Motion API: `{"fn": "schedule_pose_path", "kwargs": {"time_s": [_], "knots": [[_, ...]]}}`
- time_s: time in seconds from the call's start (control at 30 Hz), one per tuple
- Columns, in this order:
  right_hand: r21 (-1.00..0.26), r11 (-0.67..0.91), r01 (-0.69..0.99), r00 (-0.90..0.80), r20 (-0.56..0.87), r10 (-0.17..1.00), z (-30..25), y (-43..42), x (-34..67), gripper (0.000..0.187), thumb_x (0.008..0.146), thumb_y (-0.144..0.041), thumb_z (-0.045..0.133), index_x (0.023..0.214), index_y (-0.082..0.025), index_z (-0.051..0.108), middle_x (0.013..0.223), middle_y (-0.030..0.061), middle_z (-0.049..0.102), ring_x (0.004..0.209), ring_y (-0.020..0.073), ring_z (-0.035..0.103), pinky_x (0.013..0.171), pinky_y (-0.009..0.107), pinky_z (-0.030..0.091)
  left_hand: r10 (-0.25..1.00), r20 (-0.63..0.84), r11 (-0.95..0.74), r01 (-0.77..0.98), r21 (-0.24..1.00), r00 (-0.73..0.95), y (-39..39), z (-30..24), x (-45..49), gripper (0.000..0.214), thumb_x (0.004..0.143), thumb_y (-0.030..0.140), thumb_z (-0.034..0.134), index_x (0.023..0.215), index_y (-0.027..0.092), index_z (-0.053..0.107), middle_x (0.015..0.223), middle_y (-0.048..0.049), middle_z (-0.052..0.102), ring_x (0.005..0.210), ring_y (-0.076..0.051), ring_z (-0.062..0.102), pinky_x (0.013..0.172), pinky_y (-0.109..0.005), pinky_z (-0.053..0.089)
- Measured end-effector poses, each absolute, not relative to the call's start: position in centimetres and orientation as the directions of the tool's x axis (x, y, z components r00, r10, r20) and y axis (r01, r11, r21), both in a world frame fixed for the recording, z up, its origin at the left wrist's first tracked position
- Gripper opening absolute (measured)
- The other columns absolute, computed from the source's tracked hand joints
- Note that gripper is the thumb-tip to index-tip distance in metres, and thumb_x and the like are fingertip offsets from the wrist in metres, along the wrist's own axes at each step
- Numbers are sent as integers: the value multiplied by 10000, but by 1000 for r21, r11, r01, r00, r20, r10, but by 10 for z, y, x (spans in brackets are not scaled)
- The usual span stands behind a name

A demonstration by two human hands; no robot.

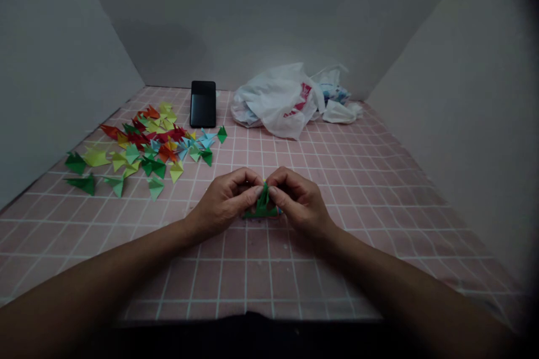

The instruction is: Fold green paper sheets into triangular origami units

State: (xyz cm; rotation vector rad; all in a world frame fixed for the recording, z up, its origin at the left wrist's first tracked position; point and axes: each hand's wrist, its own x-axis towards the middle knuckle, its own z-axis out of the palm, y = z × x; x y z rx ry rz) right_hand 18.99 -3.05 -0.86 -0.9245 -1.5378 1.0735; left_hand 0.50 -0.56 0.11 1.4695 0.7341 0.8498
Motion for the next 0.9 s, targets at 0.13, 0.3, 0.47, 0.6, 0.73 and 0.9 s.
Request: {"fn": "schedule_pose_path", "kwargs": {"time_s": [0.13,0.3,0.47,0.6,0.73,0.9], "knots": [[-971,233,-58,-227,240,944,-13,-31,191,225,937,-356,646,787,-192,615,714,-13,535,638,121,486,584,264,398,840,139,-177,23,984,525,-6,3,3,168,888,322,633,865,156,619,770,1,574,628,-97,500,560,-223,411],[-980,168,-107,-227,189,955,-15,-29,190,270,915,-414,681,774,-192,617,693,-15,548,615,117,485,560,252,400,830,166,-227,51,973,533,-6,1,2,160,902,314,617,874,156,620,784,-4,574,643,-103,498,566,-228,407],[-978,206,-39,-224,209,952,-10,-30,189,275,920,-410,665,766,-191,600,690,-19,525,602,111,472,548,251,395,836,164,-227,59,972,523,-6,1,3,164,900,316,632,875,155,625,795,-6,580,659,-105,508,577,-230,414],[-982,166,-93,-229,183,956,-12,-31,189,266,949,-409,635,796,-192,613,687,-15,558,607,115,511,560,249,421,854,97,-115,3,993,511,-5,1,4,193,886,348,664,869,162,615,731,17,569,592,-89,492,534,-216,401],[-969,30,-244,-305,106,946,-17,-29,188,231,947,-429,660,934,-199,643,712,-10,639,610,122,589,580,254,473,873,27,17,-85,996,487,-2,-3,3,241,867,396,702,890,178,602,663,32,591,534,-88,517,498,-207,416],[-948,-55,-312,-324,51,945,-20,-26,186,290,910,-484,706,928,-210,613,653,-26,649,558,118,599,524,234,461,869,14,60,-132,989,495,-2,-5,4,276,852,420,729,891,176,606,652,28,624,523,-89,549,489,-203,431]]}}
